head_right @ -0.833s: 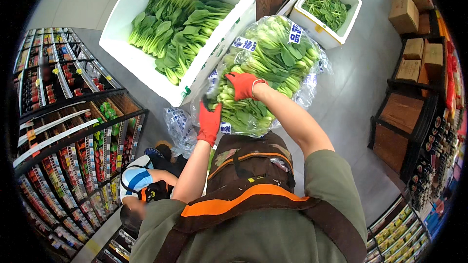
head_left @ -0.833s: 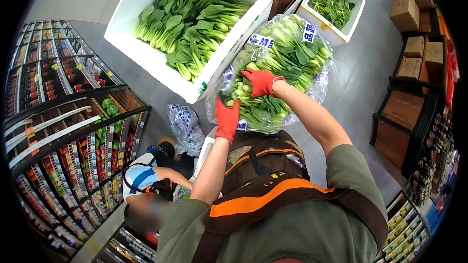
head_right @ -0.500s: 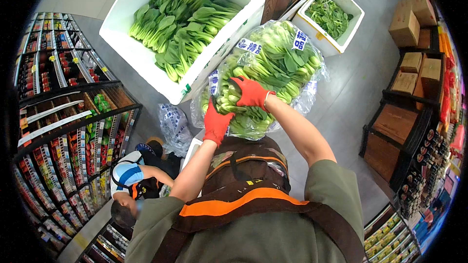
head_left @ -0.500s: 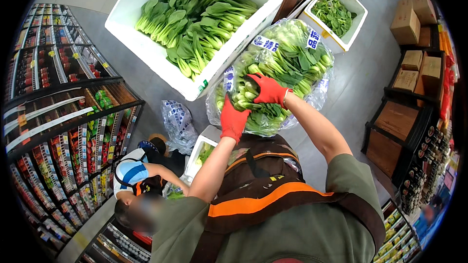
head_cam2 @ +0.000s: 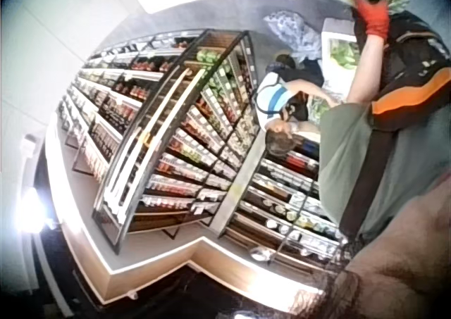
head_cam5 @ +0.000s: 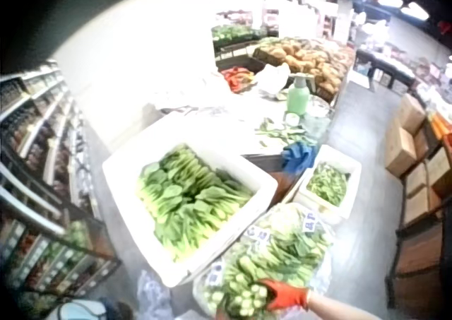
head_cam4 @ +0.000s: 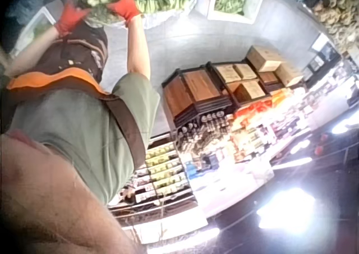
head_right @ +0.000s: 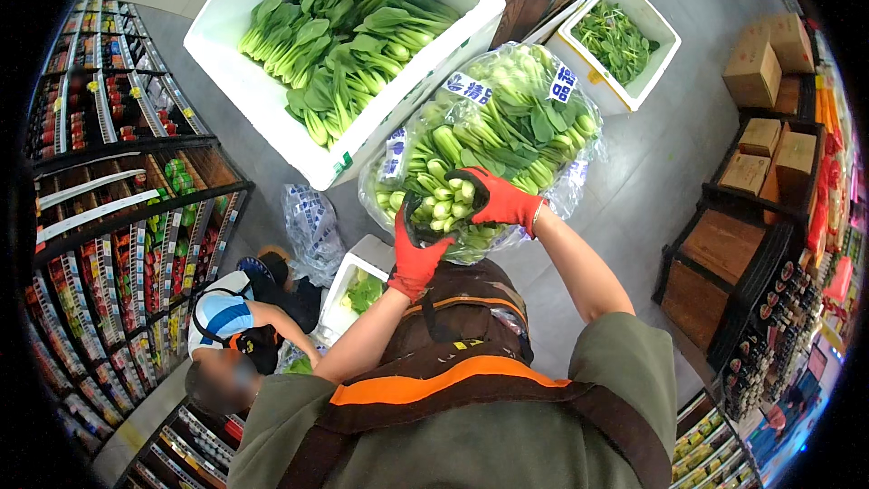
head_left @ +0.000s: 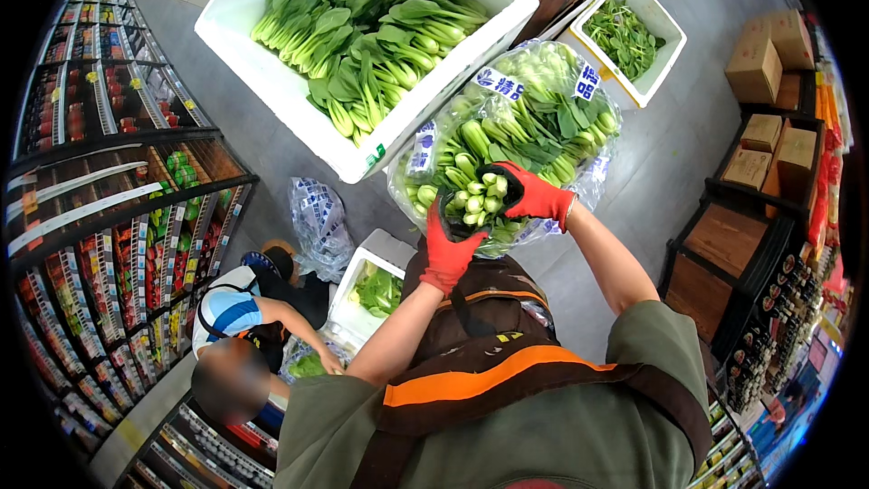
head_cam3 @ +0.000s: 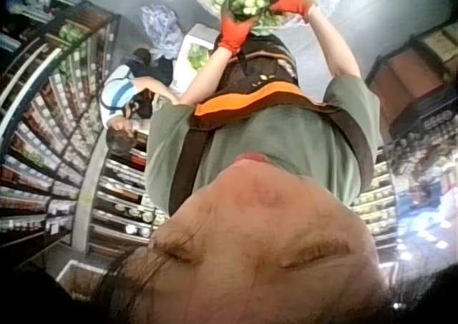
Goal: The person carries a bundle of bok choy to a produce display and arranges it on the shelf. They then return to a preparation area, where they repeatedly pick up bok choy from a large white bin, trim the ends, and place the vegetables into a plastic bag. The person also uses a spray bottle to mist the vegetables with water.
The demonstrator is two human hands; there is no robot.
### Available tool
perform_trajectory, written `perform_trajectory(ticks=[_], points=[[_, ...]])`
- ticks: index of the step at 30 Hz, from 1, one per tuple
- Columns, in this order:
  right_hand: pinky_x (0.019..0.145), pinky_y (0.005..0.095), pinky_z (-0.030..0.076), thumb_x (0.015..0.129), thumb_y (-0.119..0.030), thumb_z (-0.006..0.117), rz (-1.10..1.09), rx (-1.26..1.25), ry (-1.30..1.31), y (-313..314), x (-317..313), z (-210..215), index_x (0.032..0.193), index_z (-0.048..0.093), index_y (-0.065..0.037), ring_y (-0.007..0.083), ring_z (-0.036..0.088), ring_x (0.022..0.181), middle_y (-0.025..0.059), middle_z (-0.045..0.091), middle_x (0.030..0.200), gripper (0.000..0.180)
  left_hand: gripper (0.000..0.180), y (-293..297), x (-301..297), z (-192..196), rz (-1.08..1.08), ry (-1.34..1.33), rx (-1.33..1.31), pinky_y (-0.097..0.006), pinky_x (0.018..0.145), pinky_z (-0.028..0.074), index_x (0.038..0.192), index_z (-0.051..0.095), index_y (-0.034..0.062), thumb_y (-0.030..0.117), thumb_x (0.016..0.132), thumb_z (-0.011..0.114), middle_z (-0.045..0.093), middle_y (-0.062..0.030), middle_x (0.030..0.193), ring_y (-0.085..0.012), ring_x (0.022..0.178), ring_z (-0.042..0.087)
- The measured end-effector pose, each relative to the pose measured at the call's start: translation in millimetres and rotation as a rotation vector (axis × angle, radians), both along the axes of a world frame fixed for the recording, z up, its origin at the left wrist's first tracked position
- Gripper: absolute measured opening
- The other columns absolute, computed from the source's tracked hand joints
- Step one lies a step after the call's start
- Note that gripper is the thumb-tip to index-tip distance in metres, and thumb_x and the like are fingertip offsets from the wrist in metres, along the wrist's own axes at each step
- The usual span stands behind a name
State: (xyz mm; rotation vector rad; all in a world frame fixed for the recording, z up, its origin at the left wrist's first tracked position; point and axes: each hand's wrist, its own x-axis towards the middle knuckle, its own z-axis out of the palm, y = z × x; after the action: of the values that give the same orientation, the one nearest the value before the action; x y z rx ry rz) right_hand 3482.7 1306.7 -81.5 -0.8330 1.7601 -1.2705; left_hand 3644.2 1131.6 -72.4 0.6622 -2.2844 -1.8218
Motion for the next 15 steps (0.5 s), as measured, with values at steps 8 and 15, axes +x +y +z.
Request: perform_trajectory(ticks=[8, 15], points=[[0.105, 0.0371, 0.038, 0.061, -0.015, 0.076, 0.018, 0.064, -0.134, 7, -1, 1, 0.137, 0.044, -0.007, 0.0264, 0.047, 0.124, 0.0134, 0.051, 0.133, 0.083, 0.093, -7, -1, -22, -0.210, -0.093, -0.088, -0.041, 0.099, 0.040, 0.130, 0.041, 0.0027, 0.017, 0.052, 0.089, 0.047, -0.0163, 0.124, -0.0332, 0.116, 0.049], [0.104, 0.0385, 0.038, 0.062, -0.021, 0.076, -0.037, 0.064, -0.052, 2, 10, -14, 0.136, 0.044, -0.006, 0.0300, 0.047, 0.124, 0.0166, 0.051, 0.131, 0.082, 0.079, 4, -10, -11, -0.100, -0.188, -0.224, -0.043, 0.097, 0.042, 0.127, 0.044, 0.0054, 0.017, 0.060, 0.083, 0.046, -0.0171, 0.122, -0.0375, 0.113, 0.049]])
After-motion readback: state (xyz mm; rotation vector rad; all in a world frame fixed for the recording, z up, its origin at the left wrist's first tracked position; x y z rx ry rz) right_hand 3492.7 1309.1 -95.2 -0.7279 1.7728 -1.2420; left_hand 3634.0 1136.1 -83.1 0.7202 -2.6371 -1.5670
